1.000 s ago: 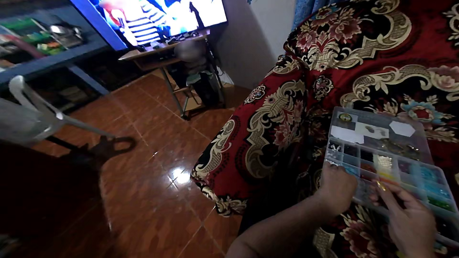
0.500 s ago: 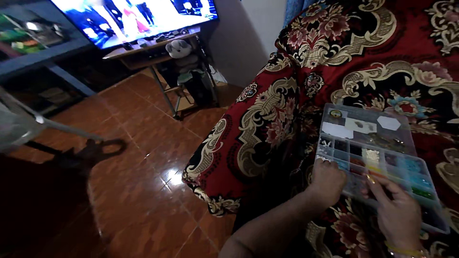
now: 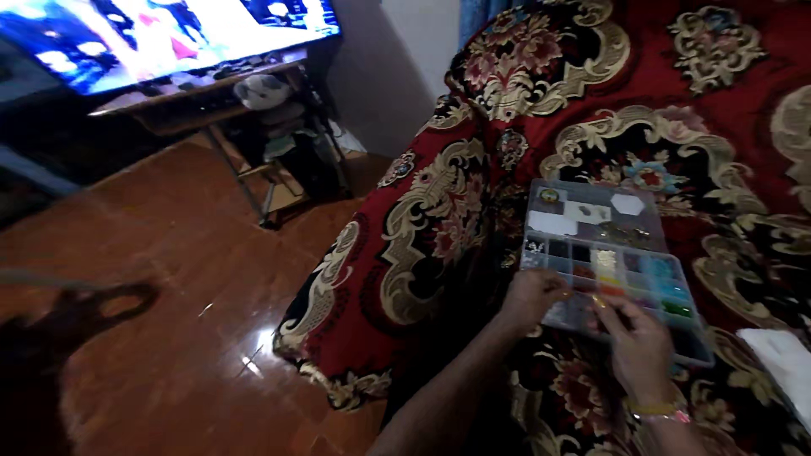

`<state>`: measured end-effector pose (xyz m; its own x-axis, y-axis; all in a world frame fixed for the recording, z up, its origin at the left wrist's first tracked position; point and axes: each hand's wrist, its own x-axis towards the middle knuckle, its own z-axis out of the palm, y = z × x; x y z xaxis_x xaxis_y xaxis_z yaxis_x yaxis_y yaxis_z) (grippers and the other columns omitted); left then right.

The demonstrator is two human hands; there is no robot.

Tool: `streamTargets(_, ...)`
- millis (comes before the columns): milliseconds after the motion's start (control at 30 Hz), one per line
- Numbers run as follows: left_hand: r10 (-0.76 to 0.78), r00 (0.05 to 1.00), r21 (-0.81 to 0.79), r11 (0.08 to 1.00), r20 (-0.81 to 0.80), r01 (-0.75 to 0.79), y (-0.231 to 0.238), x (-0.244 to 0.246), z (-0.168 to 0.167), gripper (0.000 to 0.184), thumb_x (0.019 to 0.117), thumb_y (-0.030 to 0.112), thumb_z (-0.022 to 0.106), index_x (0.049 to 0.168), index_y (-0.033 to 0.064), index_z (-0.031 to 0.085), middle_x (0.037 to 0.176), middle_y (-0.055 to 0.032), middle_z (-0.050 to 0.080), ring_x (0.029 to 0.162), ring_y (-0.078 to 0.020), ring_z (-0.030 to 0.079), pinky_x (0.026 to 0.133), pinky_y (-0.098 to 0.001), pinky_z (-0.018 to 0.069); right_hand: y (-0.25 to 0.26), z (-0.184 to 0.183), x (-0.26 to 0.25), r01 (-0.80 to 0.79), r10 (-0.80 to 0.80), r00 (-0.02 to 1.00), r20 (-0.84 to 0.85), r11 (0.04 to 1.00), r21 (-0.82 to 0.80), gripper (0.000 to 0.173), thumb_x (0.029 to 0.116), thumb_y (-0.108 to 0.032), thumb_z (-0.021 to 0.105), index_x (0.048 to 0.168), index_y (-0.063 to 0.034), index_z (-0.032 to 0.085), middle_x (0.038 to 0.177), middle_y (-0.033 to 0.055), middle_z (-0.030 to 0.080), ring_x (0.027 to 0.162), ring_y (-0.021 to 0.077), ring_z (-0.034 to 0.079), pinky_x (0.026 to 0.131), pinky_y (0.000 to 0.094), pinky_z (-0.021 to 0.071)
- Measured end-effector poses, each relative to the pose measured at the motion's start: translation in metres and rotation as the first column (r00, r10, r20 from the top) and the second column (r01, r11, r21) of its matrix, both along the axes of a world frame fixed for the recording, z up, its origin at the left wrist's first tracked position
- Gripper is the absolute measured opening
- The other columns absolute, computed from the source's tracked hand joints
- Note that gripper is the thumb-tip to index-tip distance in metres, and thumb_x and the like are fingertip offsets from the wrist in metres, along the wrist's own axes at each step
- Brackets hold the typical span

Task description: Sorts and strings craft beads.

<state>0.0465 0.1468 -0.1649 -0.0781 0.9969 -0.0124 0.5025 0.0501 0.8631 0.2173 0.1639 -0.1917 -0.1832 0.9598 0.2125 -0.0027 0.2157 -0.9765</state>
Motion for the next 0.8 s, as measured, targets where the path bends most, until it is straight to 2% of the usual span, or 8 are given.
streamTargets(67,0.027,0.960,0.023,0.999,0.279,-0.035,0.003,0.001,-0.004,0.018,0.0986,0.007,0.063,0.108,-0.0077,0.068,0.099,-0.0139,0.072,0.089,-0.0157,0.070,0.085,-0.0332,0.0585,-0.001,-0.001,-0.001,-0.010,0.010,0.999,-0.036,1.000,-0.010,0.015,0.0955,-0.008,0.061,0.100,0.0013,0.072,0.079,-0.0028,0.070,0.061,0.0016,0.065,0.058,0.0189,0.0581)
streamTargets(133,0.077,0.853,-0.049,0.997,0.516,-0.060,0.003,0.006,-0.003,0.018,0.1015,0.006,0.058,0.110,-0.0078,0.065,0.098,-0.0102,0.071,0.087,-0.0129,0.070,0.084,-0.0316,0.0590,-0.002,-0.001,-0.002,-0.027,0.025,0.998,-0.049,0.999,-0.026,0.015,0.0949,-0.008,0.062,0.099,0.0007,0.072,0.078,-0.0023,0.070,0.060,0.0030,0.064,0.057,0.0199,0.0576)
streamTargets(267,0.156,0.641,-0.214,0.977,0.752,0.013,0.000,0.011,0.000,0.021,0.1075,0.008,0.046,0.114,-0.0037,0.061,0.102,-0.0059,0.069,0.090,-0.0122,0.068,0.087,-0.0311,0.0577,-0.004,-0.003,-0.005,-0.063,0.061,0.996,-0.062,0.998,-0.029,0.015,0.0953,-0.009,0.063,0.099,0.0005,0.073,0.075,-0.0010,0.070,0.059,0.0045,0.063,0.056,0.0209,0.0567)
streamTargets(433,0.173,0.505,-0.272,0.954,0.846,0.129,-0.001,0.006,-0.004,0.024,0.1108,0.013,0.038,0.113,0.0033,0.060,0.097,-0.0016,0.069,0.087,-0.0107,0.068,0.084,-0.0288,0.0577,-0.006,-0.001,-0.009,-0.059,0.056,0.997,-0.052,0.997,-0.054,0.014,0.0943,-0.007,0.062,0.098,0.0013,0.073,0.074,-0.0004,0.070,0.057,0.0043,0.063,0.054,0.0204,0.0565)
streamTargets(800,0.161,0.470,-0.267,0.949,0.868,0.168,-0.002,0.003,-0.005,0.025,0.1106,0.012,0.038,0.104,0.0062,0.061,0.091,0.0002,0.068,0.080,-0.0092,0.067,0.080,-0.0269,0.0578,-0.007,-0.002,-0.010,-0.072,0.065,0.994,-0.087,0.995,-0.076,0.011,0.0920,-0.005,0.063,0.094,0.0003,0.073,0.070,-0.0021,0.068,0.054,0.0027,0.061,0.052,0.0185,0.0547)
